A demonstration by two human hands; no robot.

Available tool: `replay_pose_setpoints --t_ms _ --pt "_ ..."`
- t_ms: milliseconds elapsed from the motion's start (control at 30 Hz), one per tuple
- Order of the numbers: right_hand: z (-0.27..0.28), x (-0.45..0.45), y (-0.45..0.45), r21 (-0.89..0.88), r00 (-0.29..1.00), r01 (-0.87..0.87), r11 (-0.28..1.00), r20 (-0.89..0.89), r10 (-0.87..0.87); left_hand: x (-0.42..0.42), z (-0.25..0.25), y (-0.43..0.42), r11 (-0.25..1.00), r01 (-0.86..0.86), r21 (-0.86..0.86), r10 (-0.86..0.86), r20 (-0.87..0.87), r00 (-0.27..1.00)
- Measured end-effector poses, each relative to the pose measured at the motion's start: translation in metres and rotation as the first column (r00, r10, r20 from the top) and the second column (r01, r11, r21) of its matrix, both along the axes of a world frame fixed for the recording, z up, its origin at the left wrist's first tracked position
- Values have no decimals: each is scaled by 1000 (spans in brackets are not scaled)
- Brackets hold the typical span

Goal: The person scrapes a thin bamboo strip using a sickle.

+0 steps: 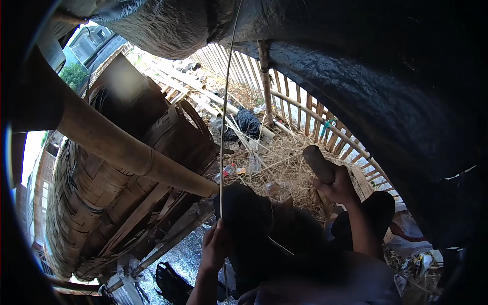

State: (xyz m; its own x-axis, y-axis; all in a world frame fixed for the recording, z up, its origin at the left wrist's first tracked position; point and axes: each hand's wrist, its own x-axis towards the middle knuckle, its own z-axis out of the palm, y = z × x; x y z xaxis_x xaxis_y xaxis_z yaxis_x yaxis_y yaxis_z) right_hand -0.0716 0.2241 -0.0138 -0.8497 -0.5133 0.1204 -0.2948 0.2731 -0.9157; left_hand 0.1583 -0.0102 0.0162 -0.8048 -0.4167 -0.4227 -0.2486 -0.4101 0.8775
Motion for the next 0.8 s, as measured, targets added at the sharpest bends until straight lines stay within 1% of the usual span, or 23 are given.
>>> replay_pose_setpoints --t_ms 67,100,133,167,200,233,300,367,400,433,500,533,567,633,667,733,767,800 --pt "-1 0 -4 15 999 -20 1000 32 19 8 -5 11 993 -8 -117 17 80 997" --pt "-5 2 -8 -88 997 -25 996 74 31 8 -5 16 993 -4 -118 15 93 996" --pt "-8 4 -11 -190 993 -20 982 112 42 8 -5 21 978 -16 -208 28 54 998" --pt "-7 4 -13 -188 992 -10 982 119 32 7 -7 25 956 -30 -291 34 8 999" --pt "-5 6 -15 -179 981 -50 983 177 82 6 -8 27 944 -32 -329 29 -13 999" --pt "-1 7 -17 -174 964 -92 980 229 131 6 -11 29 945 -24 -325 22 -9 1000" --pt "4 13 -30 -150 965 -99 984 226 131 8 -14 31 941 2 -339 -33 -86 996" --pt "8 19 -43 -300 975 -112 947 150 163 4 -7 42 944 20 -329 -46 -70 997" --pt "7 19 -45 -306 970 -154 939 134 203 1 -4 48 948 37 -317 -59 -59 997" --pt "8 18 -47 -306 971 -143 941 141 193 2 -4 53 948 49 -316 -68 -52 996" --pt "10 16 -51 -333 946 -179 926 200 255 3 -5 60 945 80 -317 -84 1 996" --pt "10 17 -53 -351 953 -166 922 181 241 5 -9 60 967 97 -235 -109 -41 993" --pt "10 15 -55 -349 954 -164 923 182 239 3 -8 62 967 99 -233 -111 -41 993" --pt "5 16 -57 -318 946 -189 929 196 260 2 -6 70 954 117 -276 -117 18 993" --pt "3 15 -58 -317 947 -183 931 199 254 0 -7 71 954 123 -273 -122 20 992" --pt "-1 16 -62 -324 948 -235 916 131 290 -1 -10 74 910 132 -393 -153 -22 988" --pt "-3 16 -64 -323 949 -234 917 130 287 -2 -10 74 910 134 -393 -155 -24 988" --pt "-6 17 -67 -358 947 -254 898 94 306 -1 -10 75 913 162 -374 -181 -15 983"
